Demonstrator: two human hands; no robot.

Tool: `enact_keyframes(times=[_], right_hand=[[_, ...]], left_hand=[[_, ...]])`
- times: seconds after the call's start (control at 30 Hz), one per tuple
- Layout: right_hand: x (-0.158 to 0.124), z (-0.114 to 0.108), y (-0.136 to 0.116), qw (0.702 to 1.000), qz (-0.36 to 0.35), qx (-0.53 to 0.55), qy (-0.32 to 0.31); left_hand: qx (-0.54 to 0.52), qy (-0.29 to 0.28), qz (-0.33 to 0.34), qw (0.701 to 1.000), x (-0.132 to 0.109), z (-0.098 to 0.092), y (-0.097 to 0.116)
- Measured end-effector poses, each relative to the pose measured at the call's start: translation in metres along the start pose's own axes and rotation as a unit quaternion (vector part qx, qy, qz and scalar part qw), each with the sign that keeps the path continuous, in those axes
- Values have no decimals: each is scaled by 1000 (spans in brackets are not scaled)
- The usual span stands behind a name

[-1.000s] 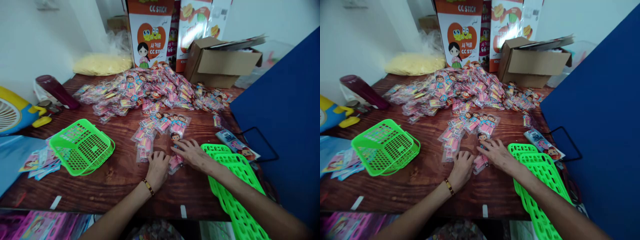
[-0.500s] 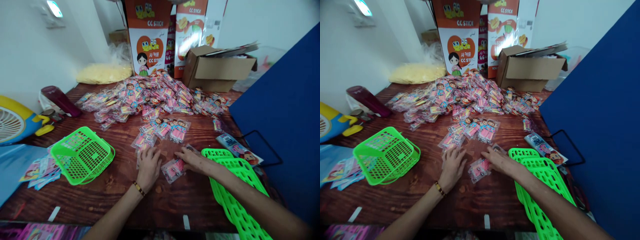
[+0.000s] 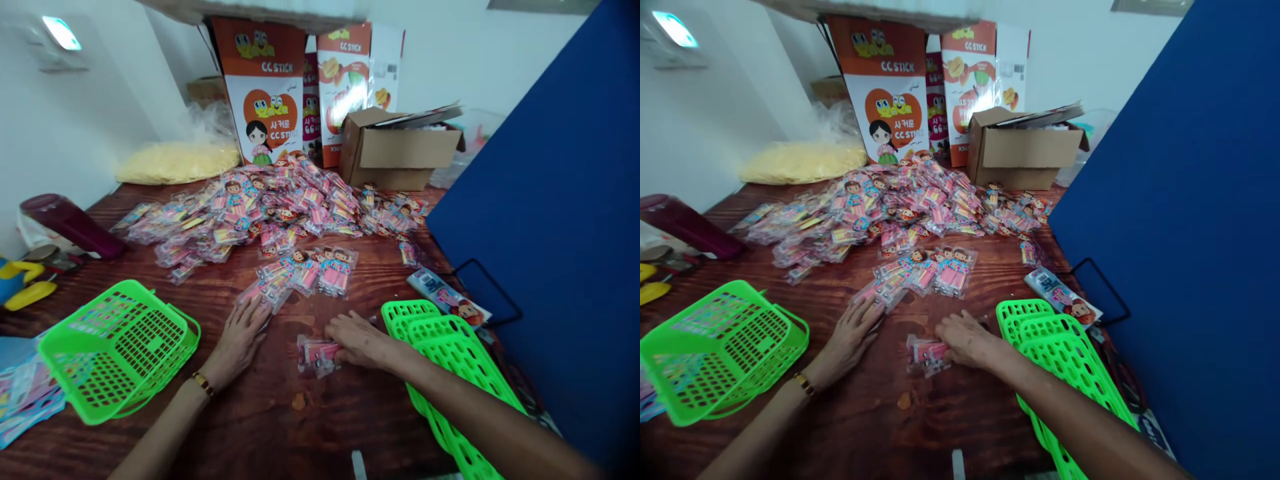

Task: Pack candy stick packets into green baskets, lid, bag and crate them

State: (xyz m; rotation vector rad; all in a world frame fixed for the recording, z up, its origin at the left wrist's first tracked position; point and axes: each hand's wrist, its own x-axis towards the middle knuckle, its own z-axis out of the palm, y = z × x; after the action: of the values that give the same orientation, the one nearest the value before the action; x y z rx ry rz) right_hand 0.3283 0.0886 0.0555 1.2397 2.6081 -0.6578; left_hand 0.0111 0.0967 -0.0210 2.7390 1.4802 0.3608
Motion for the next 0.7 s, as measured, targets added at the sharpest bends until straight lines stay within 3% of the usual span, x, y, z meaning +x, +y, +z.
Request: enact_keyframes(times=[0.07, 0.17, 0.23, 0.3, 0.43, 0.57, 0.7], right_hand=[[-3, -8, 14, 1000, -17, 4, -5], [-3, -35, 51, 999, -6, 4, 31], [0, -56, 78, 998, 4, -16, 67], [11, -74, 99, 995, -1, -59, 86], [50, -94, 116, 984, -48, -159, 60], [84, -91, 112, 977, -65, -204, 8], [83, -74, 112, 974, -68, -209, 61]], left_hand=[[14, 12, -14, 1000, -4, -5, -3], [18, 59, -73, 995, 7, -15, 12], [-10, 79, -84, 993, 30, -20, 33], [-45, 69, -42, 996, 63, -18, 58], [-53, 60, -6, 997, 122, 4, 94], [-55, 57, 0, 997, 135, 25, 94], [-66, 52, 14, 996, 126, 29, 73]])
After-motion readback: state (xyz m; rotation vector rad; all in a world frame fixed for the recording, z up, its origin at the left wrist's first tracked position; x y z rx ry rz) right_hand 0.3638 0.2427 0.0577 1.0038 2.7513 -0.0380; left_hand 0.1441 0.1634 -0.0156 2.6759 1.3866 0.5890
